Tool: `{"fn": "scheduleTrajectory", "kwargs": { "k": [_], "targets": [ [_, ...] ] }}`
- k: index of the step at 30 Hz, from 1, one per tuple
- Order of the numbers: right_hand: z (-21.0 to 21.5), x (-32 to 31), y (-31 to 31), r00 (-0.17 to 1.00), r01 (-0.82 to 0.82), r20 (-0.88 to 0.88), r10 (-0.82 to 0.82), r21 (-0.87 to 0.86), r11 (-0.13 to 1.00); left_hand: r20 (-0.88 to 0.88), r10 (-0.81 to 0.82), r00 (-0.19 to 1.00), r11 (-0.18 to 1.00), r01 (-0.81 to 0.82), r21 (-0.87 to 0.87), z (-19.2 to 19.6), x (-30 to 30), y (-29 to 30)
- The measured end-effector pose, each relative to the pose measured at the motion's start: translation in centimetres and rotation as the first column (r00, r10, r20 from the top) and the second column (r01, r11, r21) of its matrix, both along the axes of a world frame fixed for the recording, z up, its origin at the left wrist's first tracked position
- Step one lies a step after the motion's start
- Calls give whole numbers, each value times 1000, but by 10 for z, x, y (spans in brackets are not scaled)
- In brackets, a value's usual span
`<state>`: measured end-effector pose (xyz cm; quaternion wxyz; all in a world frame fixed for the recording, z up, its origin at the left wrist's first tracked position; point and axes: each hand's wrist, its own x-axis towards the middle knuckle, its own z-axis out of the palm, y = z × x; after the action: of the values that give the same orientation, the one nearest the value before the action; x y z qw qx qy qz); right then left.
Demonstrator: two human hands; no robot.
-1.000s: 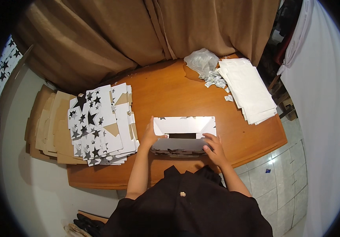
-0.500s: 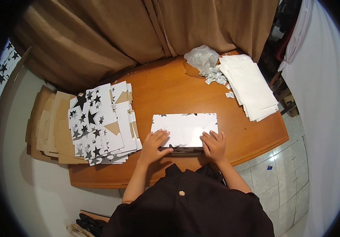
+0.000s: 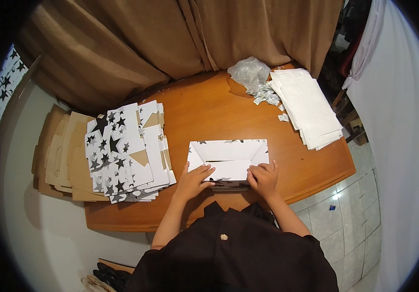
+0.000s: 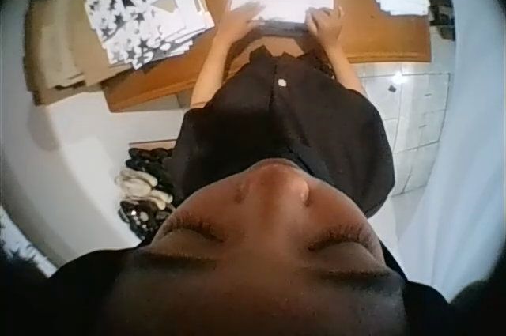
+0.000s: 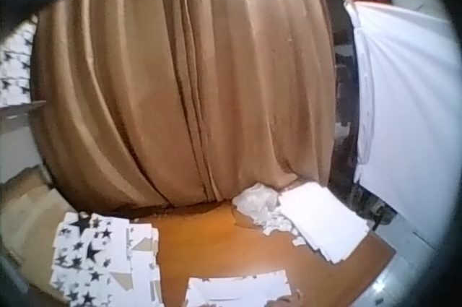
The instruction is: Folding and stacking cardboard shoe boxes.
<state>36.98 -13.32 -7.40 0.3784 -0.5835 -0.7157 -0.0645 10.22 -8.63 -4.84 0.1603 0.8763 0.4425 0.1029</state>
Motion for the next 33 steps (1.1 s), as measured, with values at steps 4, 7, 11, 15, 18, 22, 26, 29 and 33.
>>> {"fn": "scheduleTrajectory", "kwargs": {
  "k": [4, 7, 11, 15, 18, 22, 26, 29, 33],
  "targets": [
    [4, 1, 0, 1000, 3, -21, -2, 13, 1000, -4, -8, 1000, 999, 8, 34, 0, 1, 1],
    [8, 3, 2, 1000, 16, -5, -16, -40, 999, -9, -28, 1000, 999, 28, 21, 2, 1, 5],
    [21, 7, 2, 997, 43, -56, -44, -9, 999, 82, -25, 996, 996, 17, 92, 16, -1, 15],
    [27, 23, 4, 888, 240, -431, -161, 135, 961, 201, 196, 960, 980, -184, -79, 65, -1, 32],
    [24, 30, 3, 812, 288, -552, -190, 96, 953, 431, 413, 802, 902, -295, -315, 49, -20, 57],
    [15, 24, -3, 822, 265, -533, -200, 48, 963, 634, 727, 264, 673, -87, -735, -21, -29, 76],
    [8, 14, -7, 821, 239, -535, -200, 4, 971, 487, 865, -120, 466, -166, -869, -81, -2, 53],
    [7, 3, -6, 840, 95, -529, -120, -75, 993, 621, 778, -94, 521, -457, -721, -110, 21, 27],
    [20, -21, 1, 942, -136, -332, 56, -223, 965, 523, 694, 495, 687, -672, -277, -77, 48, -13]
  ]
}}
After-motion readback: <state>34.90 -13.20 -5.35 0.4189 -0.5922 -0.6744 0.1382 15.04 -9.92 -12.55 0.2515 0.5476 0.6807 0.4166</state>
